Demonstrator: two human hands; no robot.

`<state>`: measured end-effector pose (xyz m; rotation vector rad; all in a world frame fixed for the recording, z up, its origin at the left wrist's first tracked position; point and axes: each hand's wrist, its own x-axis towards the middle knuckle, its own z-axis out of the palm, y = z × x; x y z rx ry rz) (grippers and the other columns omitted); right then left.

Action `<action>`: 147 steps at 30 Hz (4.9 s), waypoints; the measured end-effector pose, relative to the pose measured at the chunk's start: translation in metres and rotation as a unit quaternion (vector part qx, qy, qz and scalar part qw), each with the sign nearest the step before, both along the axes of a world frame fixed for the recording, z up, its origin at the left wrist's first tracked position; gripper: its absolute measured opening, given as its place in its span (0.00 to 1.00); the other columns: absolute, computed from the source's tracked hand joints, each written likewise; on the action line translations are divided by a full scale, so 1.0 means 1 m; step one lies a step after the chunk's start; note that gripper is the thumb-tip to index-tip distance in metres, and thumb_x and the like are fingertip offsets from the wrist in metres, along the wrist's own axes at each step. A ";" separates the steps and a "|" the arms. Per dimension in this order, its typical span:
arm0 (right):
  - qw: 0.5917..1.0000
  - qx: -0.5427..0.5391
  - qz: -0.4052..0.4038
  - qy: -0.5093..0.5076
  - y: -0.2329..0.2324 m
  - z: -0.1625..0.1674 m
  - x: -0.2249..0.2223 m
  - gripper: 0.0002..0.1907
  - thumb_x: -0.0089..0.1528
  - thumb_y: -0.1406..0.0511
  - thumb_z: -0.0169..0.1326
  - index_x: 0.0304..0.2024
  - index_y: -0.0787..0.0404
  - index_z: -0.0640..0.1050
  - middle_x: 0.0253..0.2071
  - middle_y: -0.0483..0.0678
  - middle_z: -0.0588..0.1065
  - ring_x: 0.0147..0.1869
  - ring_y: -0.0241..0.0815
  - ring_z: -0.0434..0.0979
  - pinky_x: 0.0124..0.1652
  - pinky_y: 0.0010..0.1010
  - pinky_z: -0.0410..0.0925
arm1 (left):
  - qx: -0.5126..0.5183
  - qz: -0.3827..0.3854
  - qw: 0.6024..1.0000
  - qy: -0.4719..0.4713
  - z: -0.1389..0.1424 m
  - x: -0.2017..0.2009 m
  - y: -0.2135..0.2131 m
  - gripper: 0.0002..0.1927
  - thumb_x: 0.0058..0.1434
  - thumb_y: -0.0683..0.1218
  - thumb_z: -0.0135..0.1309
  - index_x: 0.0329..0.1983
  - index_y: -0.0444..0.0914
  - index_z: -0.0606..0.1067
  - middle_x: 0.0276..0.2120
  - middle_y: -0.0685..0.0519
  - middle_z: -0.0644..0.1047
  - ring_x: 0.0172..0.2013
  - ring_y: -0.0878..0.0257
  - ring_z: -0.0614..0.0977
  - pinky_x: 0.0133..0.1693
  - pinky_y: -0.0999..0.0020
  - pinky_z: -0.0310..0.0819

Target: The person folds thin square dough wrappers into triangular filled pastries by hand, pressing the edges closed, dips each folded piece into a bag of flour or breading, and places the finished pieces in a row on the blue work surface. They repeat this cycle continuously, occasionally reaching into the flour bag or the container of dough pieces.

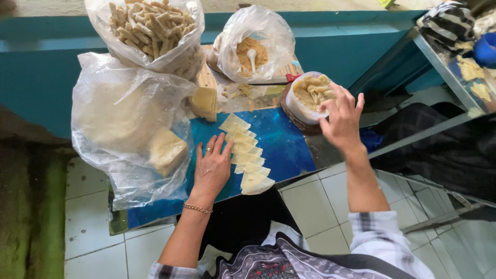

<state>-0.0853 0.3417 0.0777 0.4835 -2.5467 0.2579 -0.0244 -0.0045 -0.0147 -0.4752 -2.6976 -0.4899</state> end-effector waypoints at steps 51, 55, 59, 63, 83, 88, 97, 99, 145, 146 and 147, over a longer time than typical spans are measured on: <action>0.733 -0.627 0.060 -0.257 -0.028 -0.061 0.041 0.42 0.64 0.71 0.50 0.76 0.44 0.50 0.26 0.41 0.71 0.25 0.25 0.63 0.25 0.14 0.57 | 0.056 -0.011 0.998 0.008 0.002 0.000 -0.004 0.22 0.61 0.42 0.53 0.60 0.41 0.73 0.63 0.47 0.72 0.63 0.50 0.71 0.62 0.43 0.62; 0.809 -0.553 0.049 -0.195 -0.021 -0.067 0.054 0.39 0.67 0.71 0.52 0.78 0.53 0.55 0.33 0.43 0.73 0.31 0.27 0.67 0.31 0.17 0.63 | 0.051 -0.007 0.999 -0.001 0.001 0.001 -0.005 0.21 0.62 0.42 0.53 0.60 0.41 0.73 0.63 0.47 0.72 0.63 0.50 0.71 0.62 0.42 0.61; 0.988 -0.118 -0.078 0.064 -0.006 -0.038 0.037 0.37 0.65 0.70 0.58 0.76 0.61 0.62 0.49 0.48 0.73 0.47 0.43 0.75 0.44 0.29 0.71 | 0.048 -0.011 0.999 0.003 0.002 0.001 -0.003 0.20 0.63 0.41 0.52 0.60 0.40 0.73 0.64 0.47 0.72 0.63 0.50 0.71 0.63 0.42 0.61; 0.963 0.191 -0.158 0.108 -0.026 -0.006 0.047 0.26 0.60 0.74 0.60 0.62 0.61 0.77 0.58 0.50 0.73 0.50 0.48 0.77 0.43 0.38 0.70 | 0.037 -0.009 0.999 -0.002 0.006 0.001 -0.004 0.25 0.58 0.37 0.49 0.61 0.40 0.73 0.64 0.46 0.71 0.64 0.49 0.71 0.63 0.42 0.61; 0.986 0.048 -0.114 -0.111 -0.148 -0.062 -0.279 0.12 0.58 0.64 0.59 0.43 0.58 0.78 0.37 0.60 0.81 0.42 0.63 0.83 0.40 0.52 0.73 | 0.073 -0.002 0.997 0.000 0.004 -0.006 -0.007 0.21 0.61 0.40 0.53 0.58 0.35 0.71 0.62 0.43 0.72 0.61 0.49 0.72 0.62 0.44 0.63; 0.989 0.121 -0.085 -0.028 -0.144 -0.060 -0.289 0.09 0.58 0.69 0.54 0.41 0.58 0.79 0.36 0.56 0.81 0.44 0.58 0.82 0.41 0.49 0.72 | 0.077 -0.001 0.997 0.005 0.001 -0.006 -0.007 0.21 0.60 0.39 0.53 0.58 0.35 0.71 0.62 0.43 0.72 0.61 0.49 0.73 0.62 0.44 0.63; 0.999 -0.002 -0.038 0.006 -0.140 -0.075 -0.265 0.09 0.56 0.67 0.56 0.32 0.51 0.86 0.39 0.54 0.80 0.48 0.56 0.79 0.45 0.46 0.72 | 0.070 -0.004 0.998 0.003 0.001 -0.006 -0.009 0.21 0.60 0.39 0.53 0.57 0.35 0.71 0.62 0.43 0.72 0.61 0.49 0.73 0.62 0.44 0.63; 0.996 -0.026 -0.046 -0.067 -0.135 -0.074 -0.260 0.10 0.56 0.66 0.55 0.35 0.49 0.87 0.40 0.55 0.80 0.47 0.58 0.79 0.46 0.46 0.71 | 0.060 -0.006 0.998 -0.001 0.002 -0.006 -0.009 0.21 0.58 0.39 0.53 0.57 0.35 0.71 0.62 0.43 0.72 0.61 0.49 0.73 0.62 0.44 0.63; 0.985 -0.094 0.146 -0.007 -0.087 -0.057 0.117 0.16 0.56 0.74 0.60 0.45 0.55 0.83 0.39 0.42 0.77 0.42 0.44 0.76 0.39 0.36 0.65 | 0.139 -0.087 0.981 0.107 -0.001 0.087 0.037 0.18 0.56 0.40 0.65 0.47 0.38 0.72 0.53 0.48 0.73 0.54 0.51 0.76 0.57 0.53 0.70; 0.985 -0.087 0.150 0.001 -0.086 -0.058 0.118 0.17 0.56 0.74 0.60 0.45 0.54 0.83 0.39 0.41 0.77 0.42 0.43 0.75 0.39 0.36 0.64 | 0.151 -0.086 0.980 0.100 0.000 0.087 0.036 0.19 0.56 0.40 0.65 0.48 0.38 0.72 0.53 0.48 0.73 0.54 0.51 0.76 0.56 0.53 0.71; 0.985 -0.079 0.154 0.009 -0.086 -0.059 0.118 0.18 0.55 0.74 0.60 0.46 0.53 0.83 0.39 0.41 0.77 0.42 0.43 0.75 0.39 0.35 0.64 | 0.163 -0.085 0.978 0.094 0.001 0.088 0.036 0.19 0.56 0.41 0.65 0.48 0.37 0.71 0.53 0.48 0.73 0.54 0.50 0.76 0.55 0.54 0.71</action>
